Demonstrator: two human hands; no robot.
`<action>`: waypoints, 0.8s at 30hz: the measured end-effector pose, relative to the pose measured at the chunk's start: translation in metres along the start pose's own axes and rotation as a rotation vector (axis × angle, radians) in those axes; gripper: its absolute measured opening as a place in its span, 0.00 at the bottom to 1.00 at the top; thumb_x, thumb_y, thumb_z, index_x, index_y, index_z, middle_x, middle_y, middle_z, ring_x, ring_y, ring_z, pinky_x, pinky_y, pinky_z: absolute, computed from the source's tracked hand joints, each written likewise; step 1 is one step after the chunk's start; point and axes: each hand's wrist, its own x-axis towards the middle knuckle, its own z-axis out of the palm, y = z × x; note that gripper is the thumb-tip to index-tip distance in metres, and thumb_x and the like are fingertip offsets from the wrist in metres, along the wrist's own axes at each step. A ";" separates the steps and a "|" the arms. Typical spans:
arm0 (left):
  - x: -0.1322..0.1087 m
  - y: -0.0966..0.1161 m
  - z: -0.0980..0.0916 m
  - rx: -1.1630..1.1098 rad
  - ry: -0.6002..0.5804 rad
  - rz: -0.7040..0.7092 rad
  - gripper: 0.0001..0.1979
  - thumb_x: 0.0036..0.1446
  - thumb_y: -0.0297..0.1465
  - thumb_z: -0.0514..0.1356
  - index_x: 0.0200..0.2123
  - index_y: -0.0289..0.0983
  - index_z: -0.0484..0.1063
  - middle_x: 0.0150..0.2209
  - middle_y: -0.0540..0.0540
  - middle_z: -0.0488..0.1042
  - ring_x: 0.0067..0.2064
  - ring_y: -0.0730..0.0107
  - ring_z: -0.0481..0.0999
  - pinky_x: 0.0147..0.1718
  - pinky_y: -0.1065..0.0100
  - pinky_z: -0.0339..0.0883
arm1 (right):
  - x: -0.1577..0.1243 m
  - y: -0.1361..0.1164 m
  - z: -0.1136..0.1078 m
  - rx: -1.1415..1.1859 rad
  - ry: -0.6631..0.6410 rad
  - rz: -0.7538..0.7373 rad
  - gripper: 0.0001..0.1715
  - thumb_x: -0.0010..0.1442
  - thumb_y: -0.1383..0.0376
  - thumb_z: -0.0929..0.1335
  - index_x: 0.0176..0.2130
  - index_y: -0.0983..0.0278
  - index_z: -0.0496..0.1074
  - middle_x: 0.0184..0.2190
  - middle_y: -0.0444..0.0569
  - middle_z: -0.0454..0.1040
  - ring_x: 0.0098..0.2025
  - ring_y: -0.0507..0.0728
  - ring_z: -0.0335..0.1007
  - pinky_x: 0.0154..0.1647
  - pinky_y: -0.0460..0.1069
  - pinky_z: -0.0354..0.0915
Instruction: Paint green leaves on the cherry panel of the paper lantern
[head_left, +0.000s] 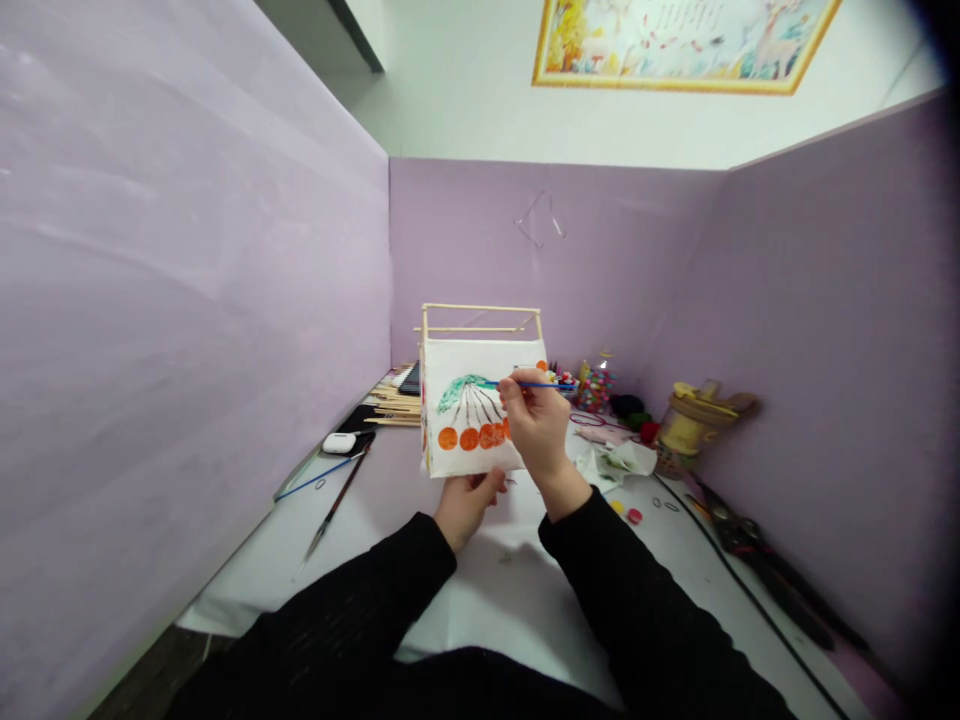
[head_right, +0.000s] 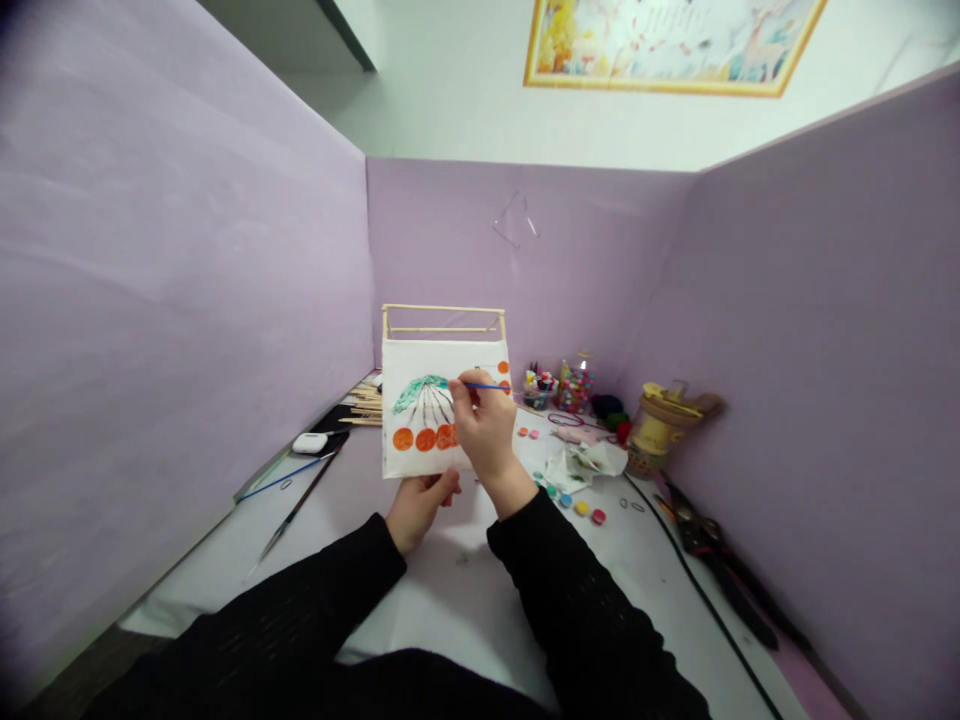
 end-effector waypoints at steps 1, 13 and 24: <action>0.000 0.000 0.000 0.000 -0.001 -0.002 0.25 0.43 0.53 0.63 0.21 0.35 0.69 0.18 0.50 0.65 0.22 0.74 0.62 0.23 0.69 0.57 | 0.000 0.000 0.000 -0.002 -0.002 -0.001 0.10 0.62 0.58 0.64 0.34 0.62 0.68 0.25 0.43 0.70 0.25 0.51 0.67 0.29 0.46 0.64; 0.001 -0.006 -0.001 -0.022 0.005 0.010 0.24 0.44 0.52 0.64 0.25 0.35 0.70 0.19 0.50 0.66 0.22 0.75 0.61 0.23 0.70 0.57 | 0.003 -0.001 -0.004 -0.062 0.012 0.003 0.08 0.61 0.61 0.65 0.33 0.63 0.68 0.24 0.43 0.71 0.26 0.51 0.68 0.29 0.46 0.63; 0.001 -0.005 -0.001 -0.007 0.001 0.008 0.24 0.45 0.52 0.63 0.22 0.35 0.69 0.20 0.50 0.66 0.22 0.75 0.61 0.23 0.69 0.56 | 0.002 -0.003 -0.004 -0.015 0.038 0.040 0.09 0.61 0.60 0.65 0.33 0.63 0.68 0.24 0.43 0.72 0.26 0.51 0.68 0.29 0.46 0.63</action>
